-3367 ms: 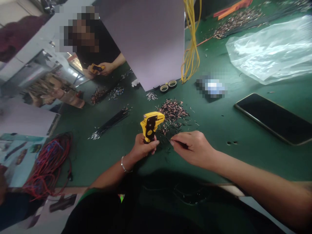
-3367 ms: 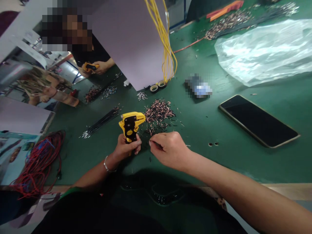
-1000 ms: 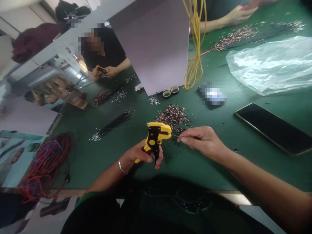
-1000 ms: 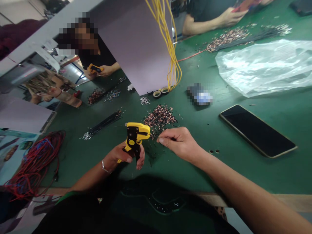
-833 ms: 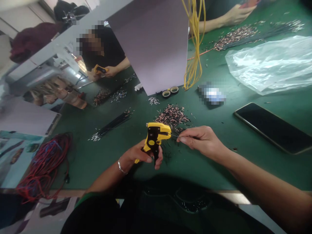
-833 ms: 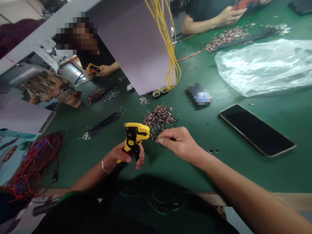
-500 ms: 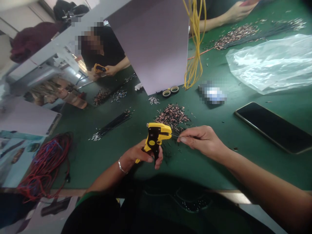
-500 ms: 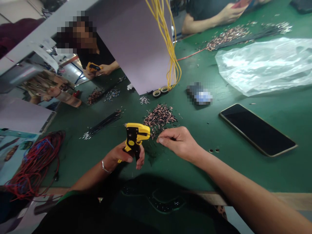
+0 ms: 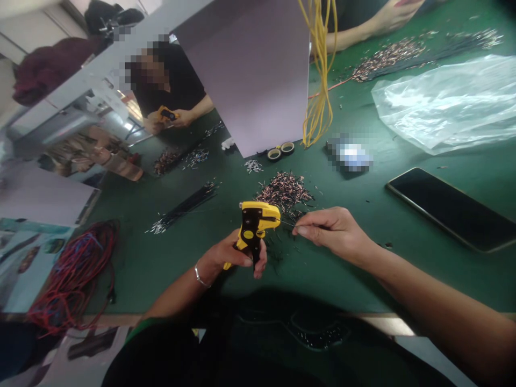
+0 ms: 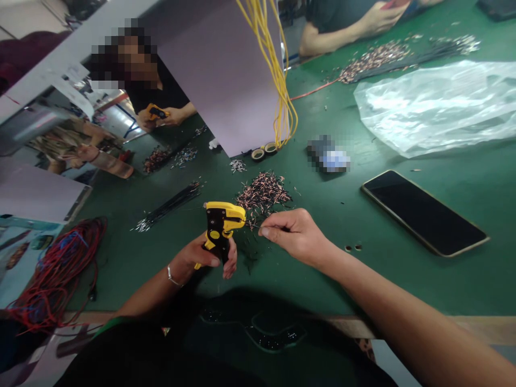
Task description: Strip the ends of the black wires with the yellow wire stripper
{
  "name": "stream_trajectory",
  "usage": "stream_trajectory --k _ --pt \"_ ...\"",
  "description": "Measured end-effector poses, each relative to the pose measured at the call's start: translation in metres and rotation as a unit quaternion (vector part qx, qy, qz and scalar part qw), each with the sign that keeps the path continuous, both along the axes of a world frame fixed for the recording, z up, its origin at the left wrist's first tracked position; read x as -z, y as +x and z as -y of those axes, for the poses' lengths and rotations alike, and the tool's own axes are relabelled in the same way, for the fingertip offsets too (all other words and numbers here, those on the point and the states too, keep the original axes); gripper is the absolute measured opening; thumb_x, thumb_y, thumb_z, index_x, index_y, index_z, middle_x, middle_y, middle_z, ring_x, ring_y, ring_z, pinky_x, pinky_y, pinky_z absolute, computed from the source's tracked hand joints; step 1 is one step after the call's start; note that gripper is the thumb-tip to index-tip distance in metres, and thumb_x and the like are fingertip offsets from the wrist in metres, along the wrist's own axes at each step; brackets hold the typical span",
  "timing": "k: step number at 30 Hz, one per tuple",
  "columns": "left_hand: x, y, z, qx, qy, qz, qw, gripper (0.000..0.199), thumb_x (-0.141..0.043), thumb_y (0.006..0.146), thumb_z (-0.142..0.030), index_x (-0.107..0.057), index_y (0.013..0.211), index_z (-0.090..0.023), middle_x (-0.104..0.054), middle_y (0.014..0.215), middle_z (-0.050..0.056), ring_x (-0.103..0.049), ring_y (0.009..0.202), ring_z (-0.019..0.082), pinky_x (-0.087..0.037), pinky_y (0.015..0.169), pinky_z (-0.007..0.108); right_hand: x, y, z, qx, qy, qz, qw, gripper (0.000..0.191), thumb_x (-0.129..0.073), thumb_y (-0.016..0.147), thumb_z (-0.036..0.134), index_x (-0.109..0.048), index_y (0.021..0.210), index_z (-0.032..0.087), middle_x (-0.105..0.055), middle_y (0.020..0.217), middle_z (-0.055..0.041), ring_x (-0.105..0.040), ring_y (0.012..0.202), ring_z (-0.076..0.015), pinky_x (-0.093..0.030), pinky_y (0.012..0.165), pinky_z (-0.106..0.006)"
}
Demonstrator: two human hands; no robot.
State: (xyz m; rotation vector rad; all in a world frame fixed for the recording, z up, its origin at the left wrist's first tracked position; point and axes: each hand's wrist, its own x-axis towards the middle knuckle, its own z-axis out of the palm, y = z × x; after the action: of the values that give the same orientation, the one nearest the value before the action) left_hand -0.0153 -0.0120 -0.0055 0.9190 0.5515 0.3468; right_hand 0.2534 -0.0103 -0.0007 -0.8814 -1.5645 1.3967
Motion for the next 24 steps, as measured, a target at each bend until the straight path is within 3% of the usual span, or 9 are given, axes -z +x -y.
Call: stream_trajectory --k 15,24 --pt "0.004 -0.002 -0.001 -0.016 0.012 0.003 1.000 0.023 -0.080 0.073 -0.026 -0.068 0.085 -0.011 -0.066 0.066 0.006 -0.065 0.058 0.020 -0.055 0.058 0.034 -0.001 -0.001 0.000 0.008 -0.013 0.006 1.000 0.022 -0.065 0.079 0.030 -0.075 0.070 0.013 -0.055 0.054 -0.0003 -0.041 0.047 -0.0089 -0.030 0.044 -0.025" --pt "0.013 0.000 0.008 -0.126 0.066 -0.026 0.989 0.018 -0.077 0.077 -0.021 -0.062 0.075 -0.012 -0.058 0.049 -0.001 -0.052 0.037 0.011 -0.049 0.045 0.025 0.000 -0.001 0.000 0.021 -0.027 0.013 0.999 0.023 -0.066 0.080 0.033 -0.075 0.071 0.014 -0.052 0.052 0.0012 -0.041 0.048 -0.0095 -0.031 0.046 -0.025"
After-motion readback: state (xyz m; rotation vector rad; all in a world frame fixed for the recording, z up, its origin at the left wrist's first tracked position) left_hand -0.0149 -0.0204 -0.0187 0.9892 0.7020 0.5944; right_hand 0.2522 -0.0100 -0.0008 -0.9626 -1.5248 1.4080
